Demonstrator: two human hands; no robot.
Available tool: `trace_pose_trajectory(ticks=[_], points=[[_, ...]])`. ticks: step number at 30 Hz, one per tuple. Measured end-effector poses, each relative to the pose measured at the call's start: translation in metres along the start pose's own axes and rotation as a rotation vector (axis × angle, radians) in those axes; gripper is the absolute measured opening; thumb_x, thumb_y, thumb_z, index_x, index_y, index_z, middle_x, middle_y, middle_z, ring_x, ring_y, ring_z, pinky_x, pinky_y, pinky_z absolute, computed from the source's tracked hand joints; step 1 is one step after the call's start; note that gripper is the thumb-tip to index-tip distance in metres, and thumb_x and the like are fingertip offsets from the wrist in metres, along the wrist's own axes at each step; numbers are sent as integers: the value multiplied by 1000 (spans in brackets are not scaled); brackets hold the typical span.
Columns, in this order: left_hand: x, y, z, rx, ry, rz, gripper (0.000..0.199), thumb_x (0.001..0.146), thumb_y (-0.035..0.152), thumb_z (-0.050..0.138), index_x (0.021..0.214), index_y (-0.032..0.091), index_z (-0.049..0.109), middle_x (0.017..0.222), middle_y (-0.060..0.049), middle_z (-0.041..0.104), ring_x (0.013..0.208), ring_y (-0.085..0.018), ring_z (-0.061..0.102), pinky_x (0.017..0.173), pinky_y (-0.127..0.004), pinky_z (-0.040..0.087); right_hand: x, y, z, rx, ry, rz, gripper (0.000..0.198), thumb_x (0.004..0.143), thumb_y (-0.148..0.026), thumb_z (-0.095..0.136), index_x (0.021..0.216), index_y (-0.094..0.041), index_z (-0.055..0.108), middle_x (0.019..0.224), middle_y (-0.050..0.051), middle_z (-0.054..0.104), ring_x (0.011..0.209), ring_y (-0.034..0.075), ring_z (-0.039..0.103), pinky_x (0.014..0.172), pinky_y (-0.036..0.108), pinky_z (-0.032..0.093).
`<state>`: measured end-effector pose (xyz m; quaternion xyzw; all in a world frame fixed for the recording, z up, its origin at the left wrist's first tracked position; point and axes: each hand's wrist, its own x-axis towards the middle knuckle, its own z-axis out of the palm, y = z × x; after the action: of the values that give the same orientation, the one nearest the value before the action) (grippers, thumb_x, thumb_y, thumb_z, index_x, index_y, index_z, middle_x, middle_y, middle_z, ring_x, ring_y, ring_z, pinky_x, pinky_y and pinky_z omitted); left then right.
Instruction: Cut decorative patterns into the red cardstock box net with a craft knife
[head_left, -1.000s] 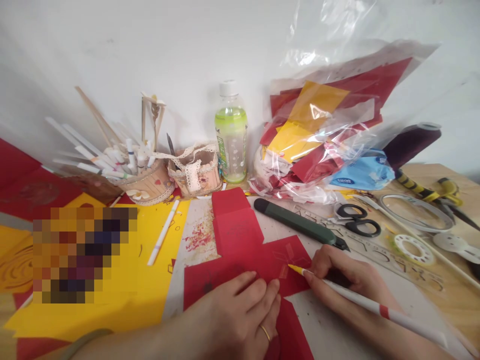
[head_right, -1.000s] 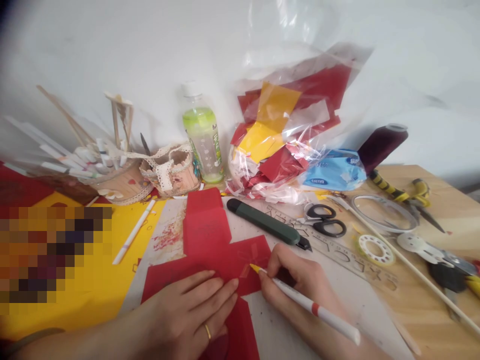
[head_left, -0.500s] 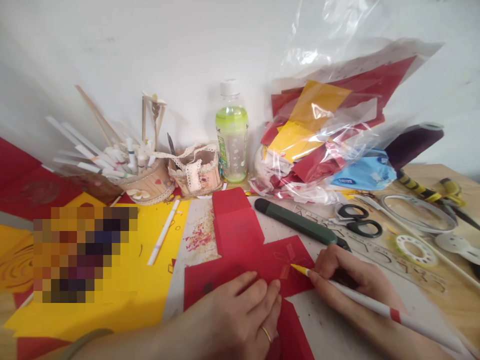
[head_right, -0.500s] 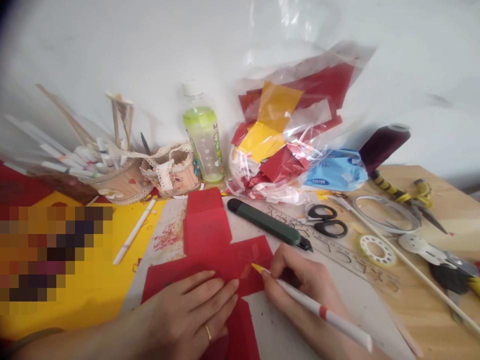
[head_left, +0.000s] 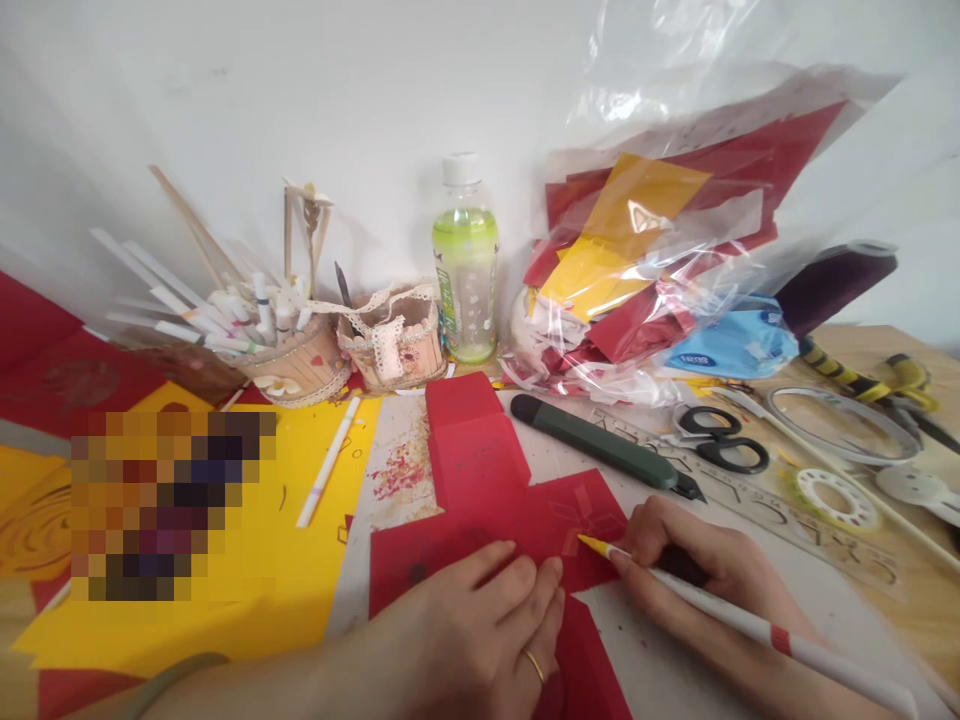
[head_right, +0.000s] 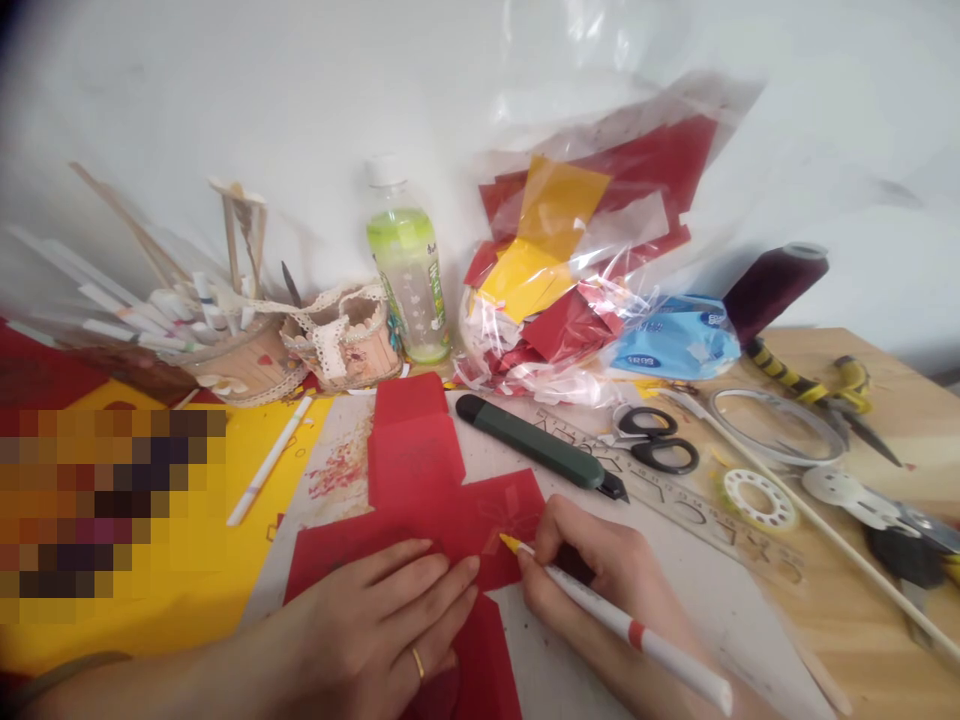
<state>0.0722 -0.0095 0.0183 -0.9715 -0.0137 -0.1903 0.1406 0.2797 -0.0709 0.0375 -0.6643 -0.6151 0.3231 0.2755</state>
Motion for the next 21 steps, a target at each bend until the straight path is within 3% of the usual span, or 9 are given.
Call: trace_pose_trajectory(ticks=[13,21], points=[[0,0,-1,-9,0,-7,25,88,23,52,106,10,64,110,-7,66,95,-19,59,86,-31,45,-1,0,2,17,-38,-54,27,85,-34,45,61,-22,41,58,-2,50,54,13,45,47,23,38],[1,0,0,-10,3,-10,24,87,23,52,104,10,65,109,-7,66,95,-19,59,87,-32,45,-2,-1,-3,29,45,-32,24,85,-36,46,65,-23,47,65,0,60,61,16,56,51,25,44]])
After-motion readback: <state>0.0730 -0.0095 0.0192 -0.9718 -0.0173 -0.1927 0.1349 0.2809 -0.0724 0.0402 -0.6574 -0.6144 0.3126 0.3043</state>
